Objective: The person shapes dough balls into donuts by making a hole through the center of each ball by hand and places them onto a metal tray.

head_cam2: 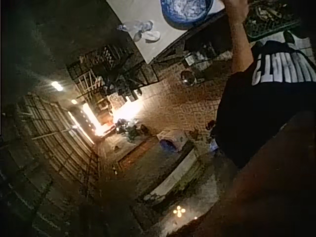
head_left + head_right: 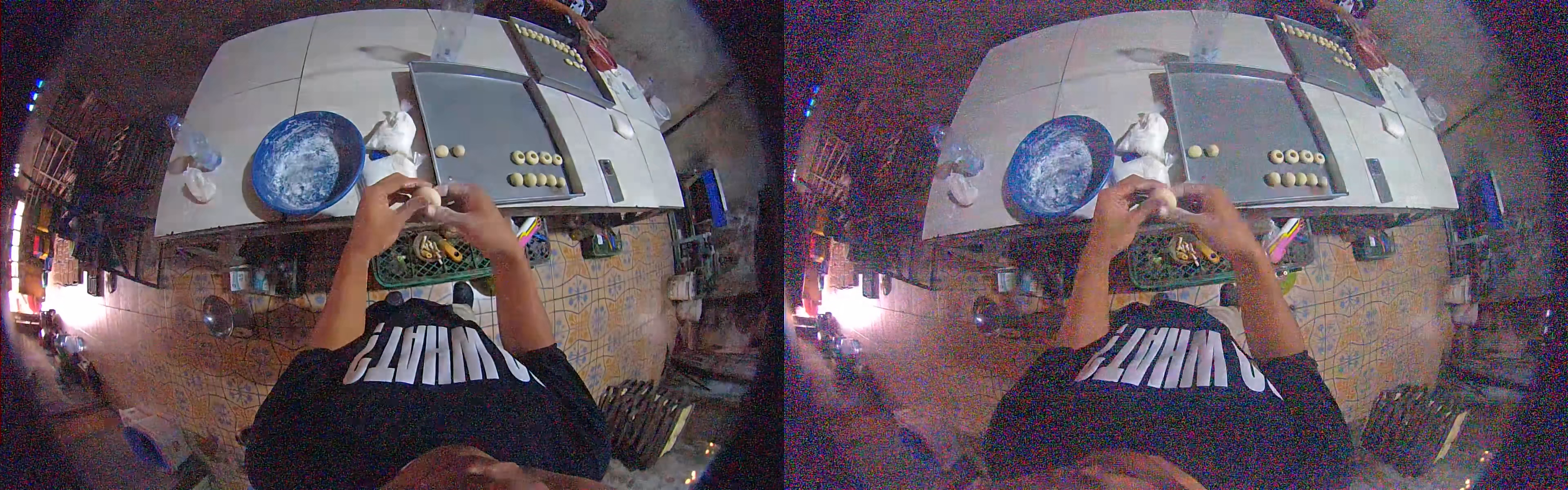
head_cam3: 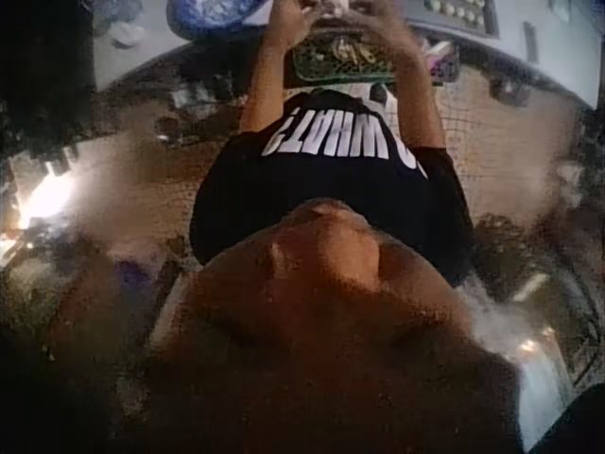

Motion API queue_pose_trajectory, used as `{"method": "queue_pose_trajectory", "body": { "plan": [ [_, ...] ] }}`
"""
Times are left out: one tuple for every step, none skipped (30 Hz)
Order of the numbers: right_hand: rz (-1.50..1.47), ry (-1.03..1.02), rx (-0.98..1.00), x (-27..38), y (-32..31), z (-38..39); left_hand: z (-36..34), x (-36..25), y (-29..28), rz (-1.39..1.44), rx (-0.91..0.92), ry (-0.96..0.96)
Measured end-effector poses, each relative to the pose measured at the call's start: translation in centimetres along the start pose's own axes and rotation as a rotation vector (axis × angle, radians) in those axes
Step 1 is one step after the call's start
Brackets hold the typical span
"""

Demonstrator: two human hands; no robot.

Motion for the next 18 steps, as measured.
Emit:
{"method": "queue_pose_trajectory", "body": {
  "plan": [
    [0.046,-0.021,0.003,0.0,-0.1,-0.2,-0.1,0.3,0.4,0.048,-0.003,-0.026],
    [0.092,-0.041,0.006,-0.2,-0.2,-0.4,-0.2,0.3,0.5,0.049,-0.001,-0.024],
    [-0.003,-0.09,0.035,-1.2,-0.8,-0.8,-0.3,0.5,0.7,0.073,0.011,-0.04],
    [-0.004,-0.089,0.037,-0.8,-0.4,-0.8,-0.3,0.8,0.7,0.095,0.02,-0.06],
    [-0.031,-0.043,0.008,-0.6,-0.4,-0.6,-0.3,0.9,0.8,0.094,0.019,-0.062],
    [-0.057,0.002,-0.023,-0.4,-0.4,-0.4,-0.3,1.4,1.0,0.169,0.016,-0.093],
    [-0.118,0.001,-0.032,-0.3,-0.4,-0.2,-0.3,1.8,1.1,0.244,0.014,-0.125],
    [-0.119,0.002,-0.031,-0.2,-0.2,-0.2,-0.2,1.9,1.1,0.243,0.014,-0.126],
    [-0.138,-0.031,-0.034,0.2,0.0,-0.3,-0.2,2.0,1.0,0.274,0.002,-0.12],
    [-0.153,-0.066,-0.043,0.7,-0.1,-0.2,-0.3,1.8,1.0,0.308,-0.005,-0.109],
    [-0.149,-0.152,-0.053,0.5,-0.3,-0.5,-0.5,1.8,1.1,0.32,-0.014,-0.102],
    [-0.147,-0.152,-0.056,0.4,-0.5,-0.6,-0.5,1.7,1.4,0.321,-0.012,-0.1],
    [-0.071,-0.134,-0.066,0.3,-0.4,-0.9,-0.6,1.7,1.2,0.317,-0.053,-0.104],
    [0.005,-0.116,-0.076,0.1,-0.3,-1.0,-0.7,1.7,1.0,0.312,-0.093,-0.107],
    [-0.049,-0.112,-0.109,0.1,-0.4,-0.9,-0.8,1.3,0.8,0.298,-0.105,-0.067],
    [-0.05,-0.112,-0.109,-0.1,-0.5,-1.0,-0.8,1.3,0.8,0.297,-0.105,-0.068],
    [-0.024,-0.139,-0.113,-0.2,-0.6,-1.2,-0.8,1.4,0.8,0.308,-0.103,-0.09],
    [0.003,-0.166,-0.117,-0.2,-0.7,-1.3,-0.8,1.6,0.9,0.32,-0.1,-0.111]
  ]
}}
Point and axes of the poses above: each hand's wrist, its own z-axis away from the middle knuckle, its own y-axis out of the palm, x = y × z, the point moved 9 cm from there along -z, towards the middle knuckle, and after that the axes turned 12 degrees about -z, right-handed, at the moved point
